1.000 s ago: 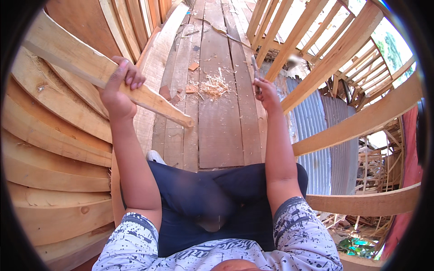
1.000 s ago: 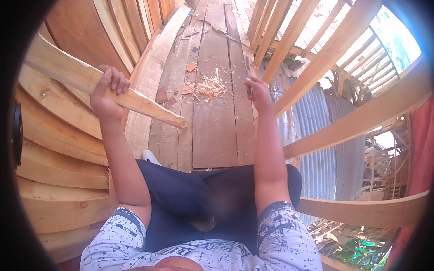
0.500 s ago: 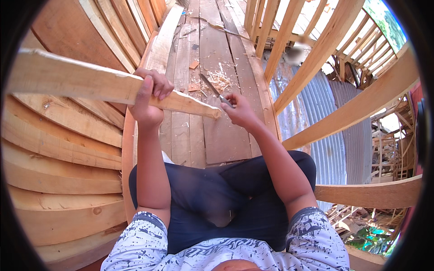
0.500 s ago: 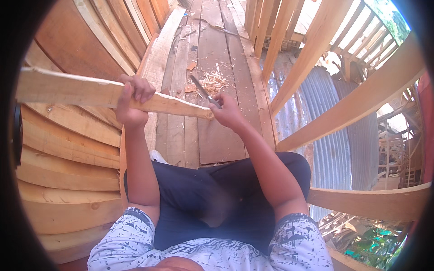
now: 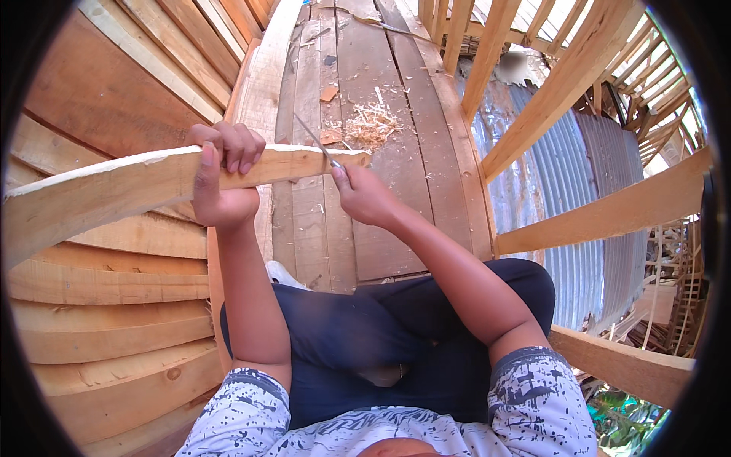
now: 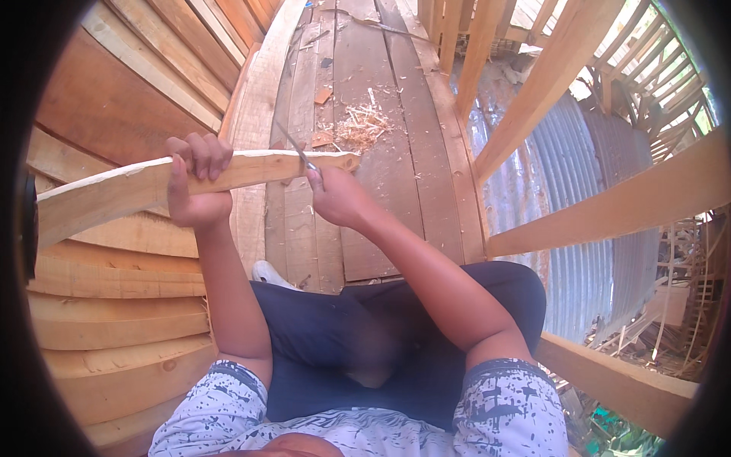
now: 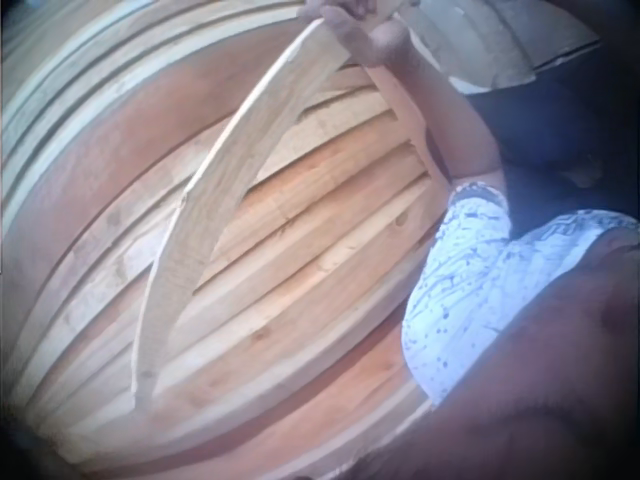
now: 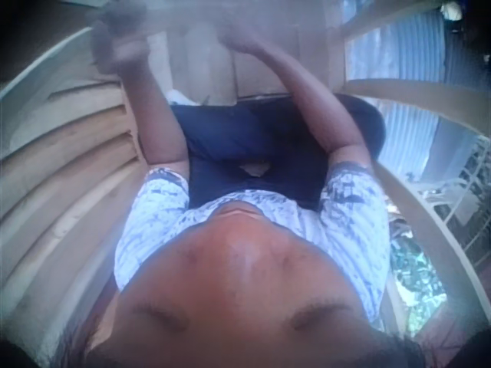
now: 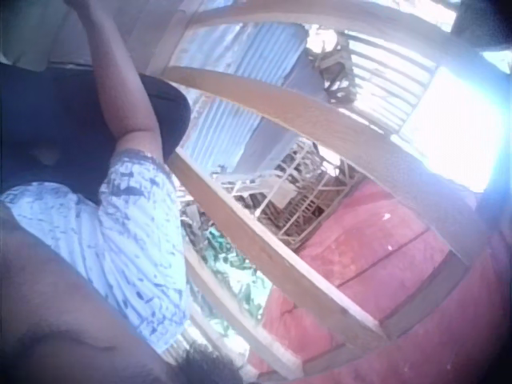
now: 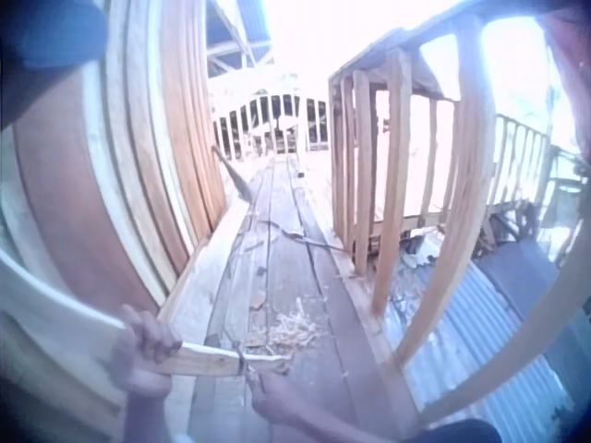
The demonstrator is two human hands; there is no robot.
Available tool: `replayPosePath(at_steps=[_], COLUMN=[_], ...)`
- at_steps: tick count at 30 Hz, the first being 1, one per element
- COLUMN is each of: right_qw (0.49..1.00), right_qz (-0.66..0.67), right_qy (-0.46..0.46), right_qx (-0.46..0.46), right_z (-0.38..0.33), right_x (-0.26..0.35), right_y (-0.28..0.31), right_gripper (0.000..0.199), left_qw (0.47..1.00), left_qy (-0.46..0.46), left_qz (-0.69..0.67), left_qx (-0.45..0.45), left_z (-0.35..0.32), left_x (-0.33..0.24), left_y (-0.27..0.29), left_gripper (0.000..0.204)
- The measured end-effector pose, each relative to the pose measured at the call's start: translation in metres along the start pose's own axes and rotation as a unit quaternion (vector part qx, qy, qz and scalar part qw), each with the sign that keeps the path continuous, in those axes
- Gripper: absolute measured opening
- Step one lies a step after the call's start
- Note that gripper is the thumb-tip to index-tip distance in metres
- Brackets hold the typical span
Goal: The person carves a long, curved piece of wood using a small knife. They hold the wood with their left hand and use the knife in their right hand to shave off thin layers of wood, creating wood shavings on the floor.
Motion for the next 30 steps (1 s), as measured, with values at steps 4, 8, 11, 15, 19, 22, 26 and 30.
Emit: replayPosePath(at_steps=[4,8,11,15,19,22,26,30], right_qw=[0.999,1.000,0.999,0.998,0.997,0.993,0.982,0.987], right_qz=[-0.023,-0.024,-0.036,-0.042,-0.068,-0.088,-0.160,-0.156], right_qy=[-0.014,0.008,0.007,-0.007,0.012,-0.060,-0.096,-0.028], right_qx=[-0.017,0.001,-0.014,-0.056,-0.022,-0.045,-0.019,-0.022], right_z=[0.012,0.004,0.005,0.010,0.000,0.014,0.012,-0.005], right_x=[-0.025,0.008,0.008,-0.023,0.025,-0.038,-0.087,0.010], right_y=[0.000,0.005,0.007,0.006,0.012,0.000,0.000,0.013], right_gripper=[0.046,0.048,0.047,0.047,0.046,0.046,0.042,0.038], left_qw=[0.999,0.999,0.999,1.000,1.000,0.999,0.997,0.998], left_qy=[0.003,-0.009,0.003,-0.006,0.001,0.004,0.006,0.004], left_qz=[-0.034,-0.014,-0.032,-0.016,-0.010,-0.026,-0.026,-0.028], left_qx=[-0.019,-0.031,-0.002,-0.021,0.008,0.048,0.066,0.056], left_z=[0.005,0.003,0.001,0.005,-0.003,0.003,0.000,-0.001], left_x=[0.002,-0.006,-0.003,0.002,-0.007,0.006,0.003,-0.005], left_y=[0.004,0.016,0.012,-0.001,0.003,-0.012,-0.011,0.002], left_gripper=[0.030,0.032,0.033,0.033,0.033,0.033,0.034,0.034])
Point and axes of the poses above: each hand's wrist, its own z-axis towards the middle knuckle, its own y-axis out of the back of the hand, x = y × z, the point moved 8 cm from there along z, towards the middle knuckle, and after that the axes turned 13 degrees about -z, right-handed, at the moved point
